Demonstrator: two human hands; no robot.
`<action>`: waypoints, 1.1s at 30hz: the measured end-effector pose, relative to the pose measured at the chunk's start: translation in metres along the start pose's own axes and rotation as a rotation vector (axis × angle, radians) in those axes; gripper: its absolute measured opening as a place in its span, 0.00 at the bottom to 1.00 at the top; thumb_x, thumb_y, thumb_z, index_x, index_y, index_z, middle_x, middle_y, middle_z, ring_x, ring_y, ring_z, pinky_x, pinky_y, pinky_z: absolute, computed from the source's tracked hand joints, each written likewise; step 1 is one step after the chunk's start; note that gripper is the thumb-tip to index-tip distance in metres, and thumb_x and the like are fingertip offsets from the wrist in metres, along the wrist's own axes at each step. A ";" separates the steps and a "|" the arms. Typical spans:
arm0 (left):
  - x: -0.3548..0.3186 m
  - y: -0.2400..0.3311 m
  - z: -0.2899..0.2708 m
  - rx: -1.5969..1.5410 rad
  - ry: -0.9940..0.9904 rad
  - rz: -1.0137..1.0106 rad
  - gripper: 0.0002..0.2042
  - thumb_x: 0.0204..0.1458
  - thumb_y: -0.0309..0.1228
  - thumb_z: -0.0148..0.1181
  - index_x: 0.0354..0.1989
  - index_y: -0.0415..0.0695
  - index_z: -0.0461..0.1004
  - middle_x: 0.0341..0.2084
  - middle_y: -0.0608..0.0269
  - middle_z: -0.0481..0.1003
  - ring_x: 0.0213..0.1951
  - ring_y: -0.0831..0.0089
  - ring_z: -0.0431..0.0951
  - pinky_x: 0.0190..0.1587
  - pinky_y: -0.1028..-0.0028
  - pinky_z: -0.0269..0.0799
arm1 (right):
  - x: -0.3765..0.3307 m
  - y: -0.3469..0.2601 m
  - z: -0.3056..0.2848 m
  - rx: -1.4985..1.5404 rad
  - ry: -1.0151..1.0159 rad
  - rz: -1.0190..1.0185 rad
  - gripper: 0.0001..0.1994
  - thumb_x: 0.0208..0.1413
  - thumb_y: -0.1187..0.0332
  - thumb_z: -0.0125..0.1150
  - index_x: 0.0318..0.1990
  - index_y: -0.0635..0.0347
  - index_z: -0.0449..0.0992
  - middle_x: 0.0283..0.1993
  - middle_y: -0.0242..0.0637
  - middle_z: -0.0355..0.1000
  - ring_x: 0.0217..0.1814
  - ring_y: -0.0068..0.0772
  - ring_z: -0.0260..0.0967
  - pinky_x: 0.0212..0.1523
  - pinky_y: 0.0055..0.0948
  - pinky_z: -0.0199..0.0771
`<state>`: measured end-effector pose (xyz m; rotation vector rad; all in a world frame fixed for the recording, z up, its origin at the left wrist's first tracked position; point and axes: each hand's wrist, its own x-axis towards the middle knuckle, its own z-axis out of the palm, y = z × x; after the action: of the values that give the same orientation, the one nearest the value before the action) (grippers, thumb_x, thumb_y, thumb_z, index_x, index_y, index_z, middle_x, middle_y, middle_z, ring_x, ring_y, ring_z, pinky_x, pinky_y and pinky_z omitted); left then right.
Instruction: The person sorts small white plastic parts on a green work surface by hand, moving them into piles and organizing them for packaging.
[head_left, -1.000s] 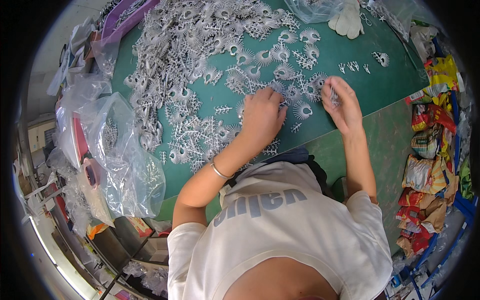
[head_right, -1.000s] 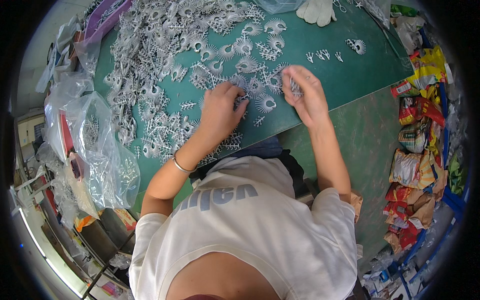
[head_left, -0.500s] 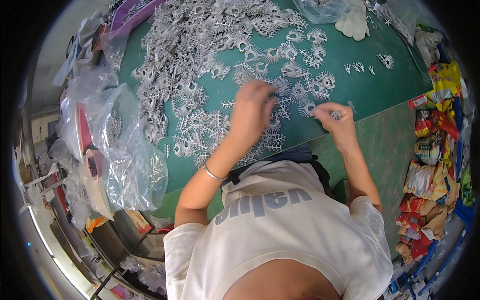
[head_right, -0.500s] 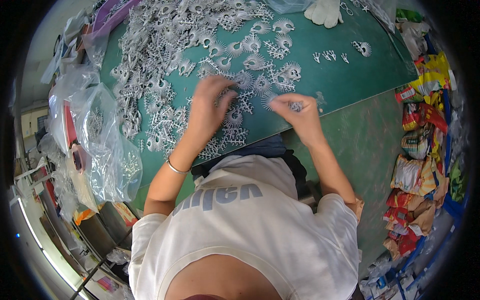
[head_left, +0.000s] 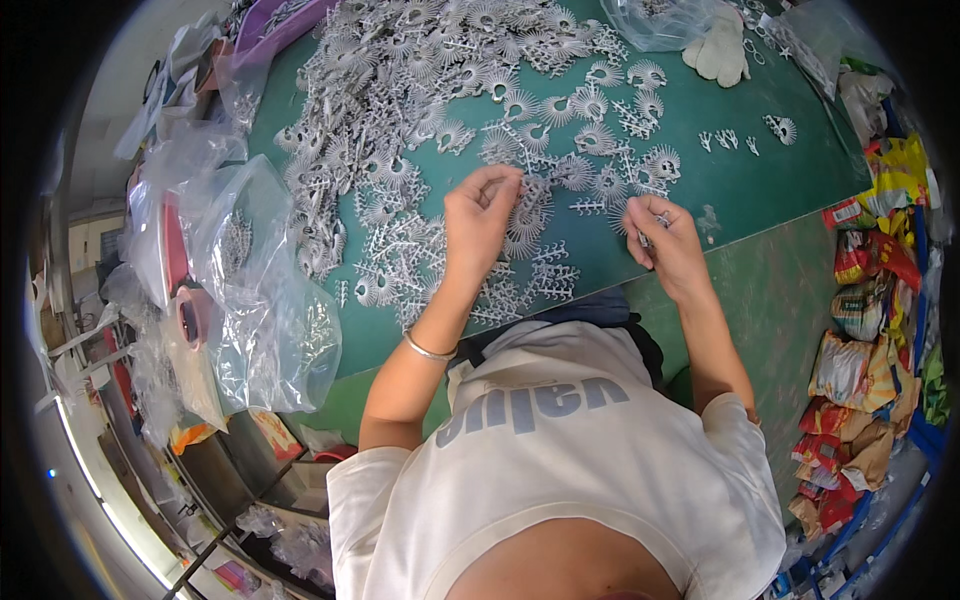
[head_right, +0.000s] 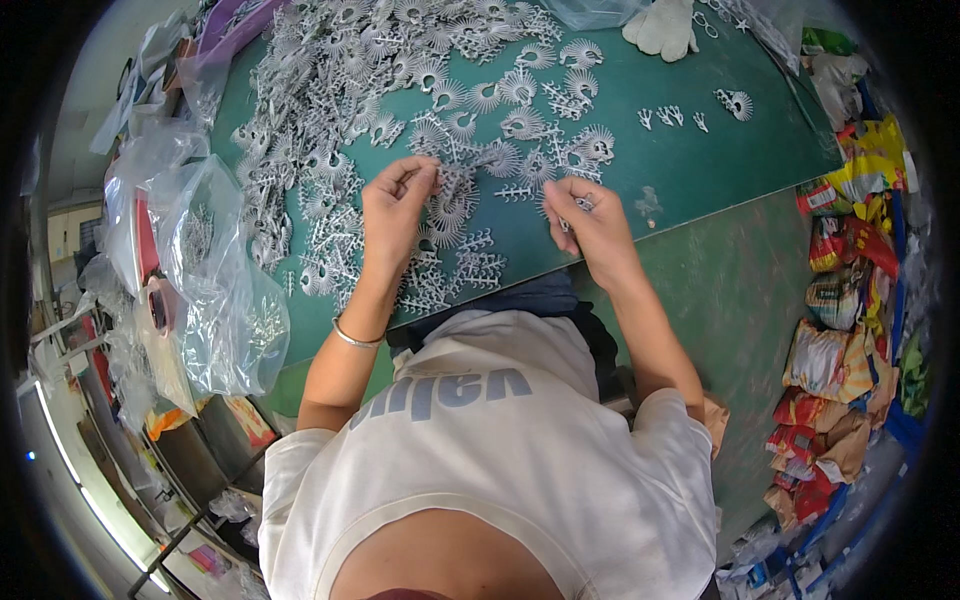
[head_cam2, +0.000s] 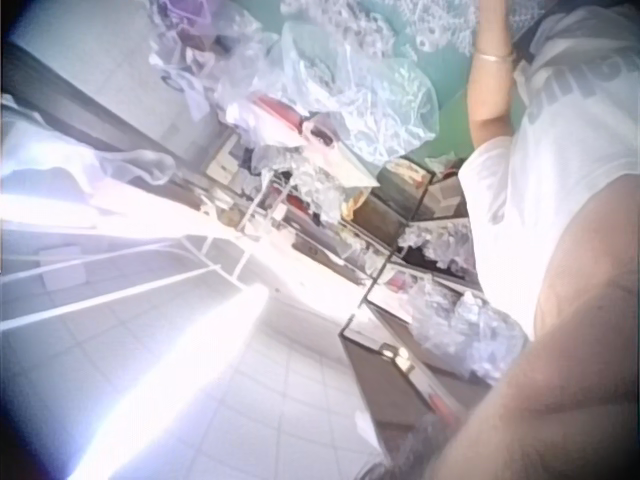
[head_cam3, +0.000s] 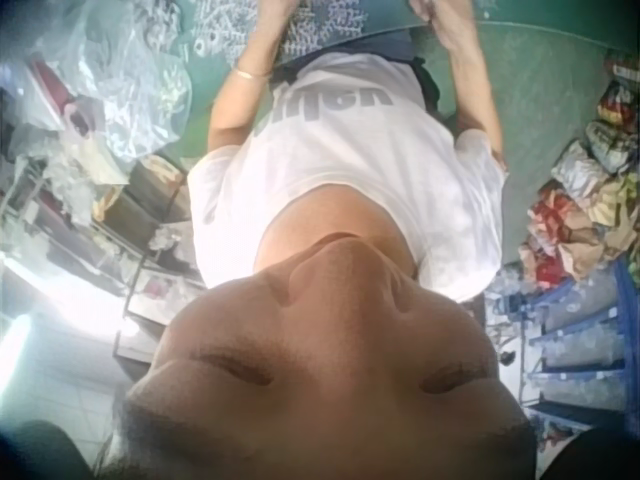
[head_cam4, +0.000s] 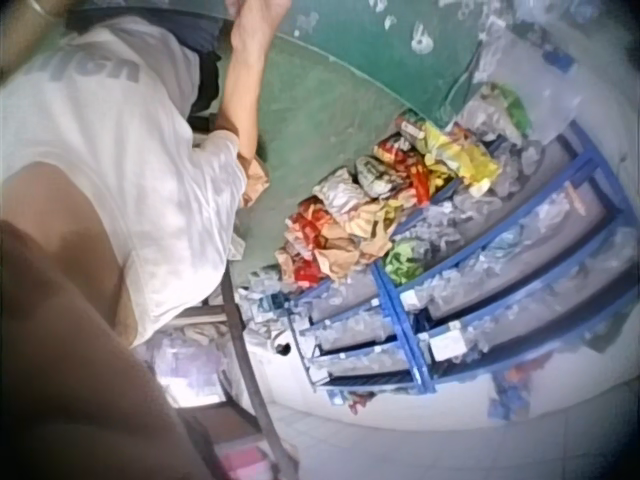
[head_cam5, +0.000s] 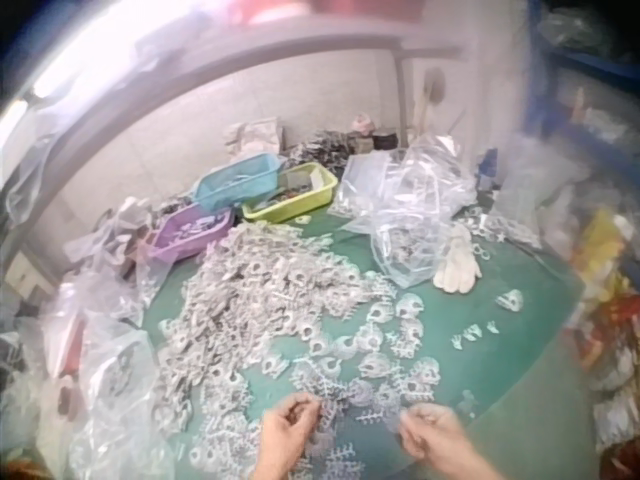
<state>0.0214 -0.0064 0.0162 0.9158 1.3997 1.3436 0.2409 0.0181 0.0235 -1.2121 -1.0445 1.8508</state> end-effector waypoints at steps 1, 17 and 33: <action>0.000 0.001 -0.002 -0.080 0.025 -0.059 0.07 0.52 0.24 0.53 0.36 0.32 0.72 0.26 0.64 0.74 0.29 0.81 0.73 0.33 0.81 0.70 | 0.001 -0.002 0.004 -0.111 0.050 -0.021 0.05 0.51 0.71 0.58 0.34 0.63 0.75 0.19 0.27 0.62 0.19 0.14 0.56 0.17 0.16 0.52; -0.036 0.026 0.006 -0.467 0.034 -0.155 0.08 0.50 0.18 0.52 0.39 0.31 0.68 0.32 0.54 0.74 0.35 0.70 0.77 0.42 0.76 0.74 | 0.002 -0.008 0.045 0.067 -0.246 -0.002 0.09 0.52 0.69 0.57 0.27 0.67 0.75 0.17 0.26 0.63 0.17 0.10 0.53 0.17 0.14 0.47; -0.056 0.046 0.002 -0.557 -0.162 -0.245 0.16 0.49 0.17 0.52 0.48 0.30 0.65 0.31 0.55 0.73 0.34 0.69 0.77 0.40 0.76 0.74 | -0.009 -0.010 0.048 -0.420 -0.209 -0.584 0.11 0.54 0.68 0.55 0.25 0.67 0.74 0.22 0.27 0.68 0.21 0.13 0.57 0.22 0.16 0.54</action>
<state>0.0335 -0.0539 0.0694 0.4523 0.9046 1.3363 0.2002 0.0025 0.0478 -0.8062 -1.7522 1.3510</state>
